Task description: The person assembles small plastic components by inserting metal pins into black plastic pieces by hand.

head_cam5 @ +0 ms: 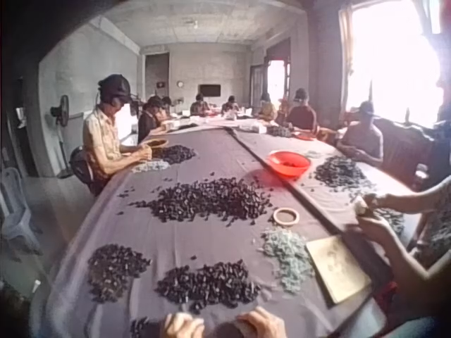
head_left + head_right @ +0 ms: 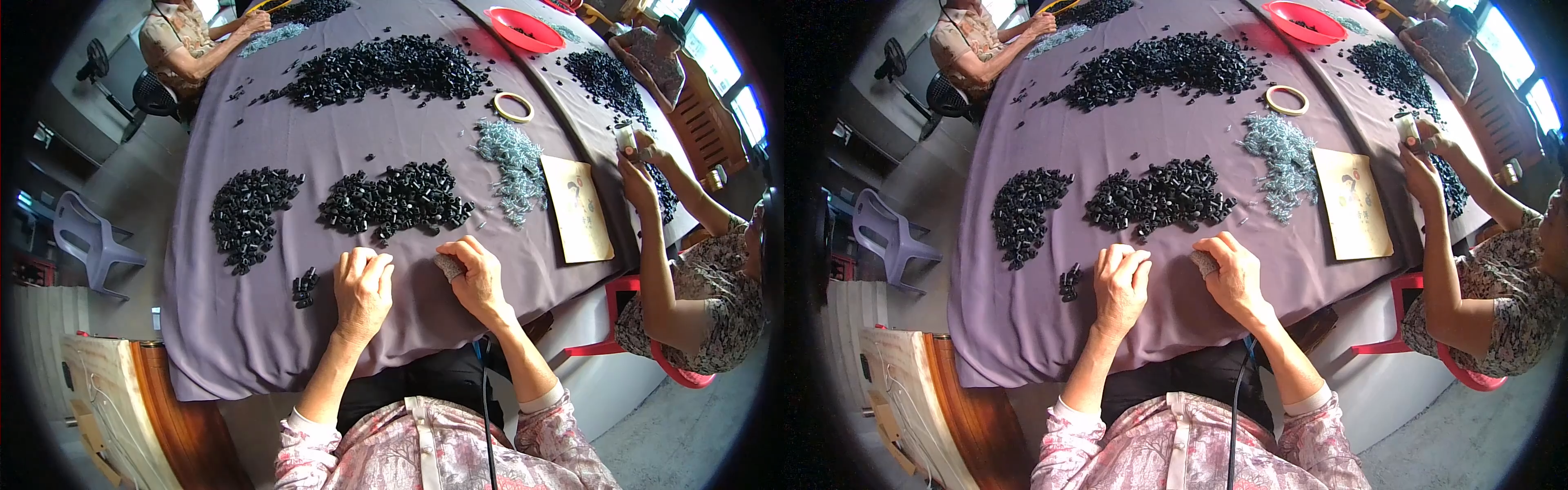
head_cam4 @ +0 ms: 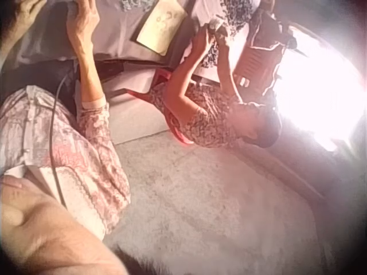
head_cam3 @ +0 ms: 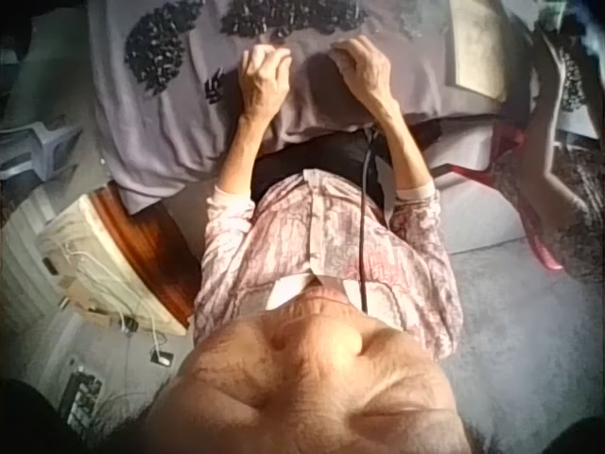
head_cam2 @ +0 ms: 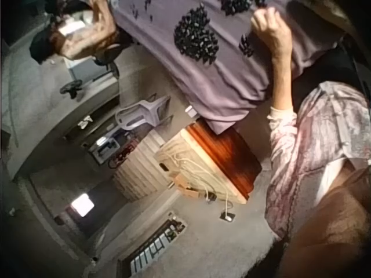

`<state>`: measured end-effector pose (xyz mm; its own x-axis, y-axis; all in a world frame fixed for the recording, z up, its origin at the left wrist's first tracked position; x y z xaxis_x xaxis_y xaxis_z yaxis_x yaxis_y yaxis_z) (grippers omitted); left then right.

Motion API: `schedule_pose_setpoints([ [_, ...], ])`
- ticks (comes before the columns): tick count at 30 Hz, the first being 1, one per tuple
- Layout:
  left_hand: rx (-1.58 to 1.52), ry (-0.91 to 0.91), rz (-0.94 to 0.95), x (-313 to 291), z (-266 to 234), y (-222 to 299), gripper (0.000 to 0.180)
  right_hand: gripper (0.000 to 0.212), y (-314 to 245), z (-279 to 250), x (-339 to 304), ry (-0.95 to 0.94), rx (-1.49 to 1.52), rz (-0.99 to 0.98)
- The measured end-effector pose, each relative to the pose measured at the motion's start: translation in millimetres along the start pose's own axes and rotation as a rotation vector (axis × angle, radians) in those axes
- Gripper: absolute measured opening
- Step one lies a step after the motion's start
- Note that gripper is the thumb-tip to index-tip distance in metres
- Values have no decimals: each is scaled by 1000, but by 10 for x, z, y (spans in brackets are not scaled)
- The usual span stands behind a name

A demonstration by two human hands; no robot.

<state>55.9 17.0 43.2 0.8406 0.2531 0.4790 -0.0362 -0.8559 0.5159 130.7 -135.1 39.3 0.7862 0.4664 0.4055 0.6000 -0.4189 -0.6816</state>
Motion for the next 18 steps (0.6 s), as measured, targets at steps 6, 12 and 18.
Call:
schedule_pose_setpoints([
  [6,-17,14,-25,8,-8,-19,8,26,0,-63,19,11,1,1],
  [12,-36,0,-8,-6,7,-35,10,23,217,-349,48,135,-136,117],
  [18,-32,4,-21,6,-15,-27,9,27,343,-403,61,182,-211,98],
])
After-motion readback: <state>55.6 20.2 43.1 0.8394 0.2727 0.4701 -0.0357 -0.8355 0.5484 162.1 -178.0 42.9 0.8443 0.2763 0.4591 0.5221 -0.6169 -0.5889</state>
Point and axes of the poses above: each hand's wrist, its own x-axis towards the middle knuckle, its own z-axis out of the palm, y = z × x, the point moved 8 cm from there along x, towards the middle knuckle, and after that the axes turned 4 degrees about -z, right-handed, at the moved point
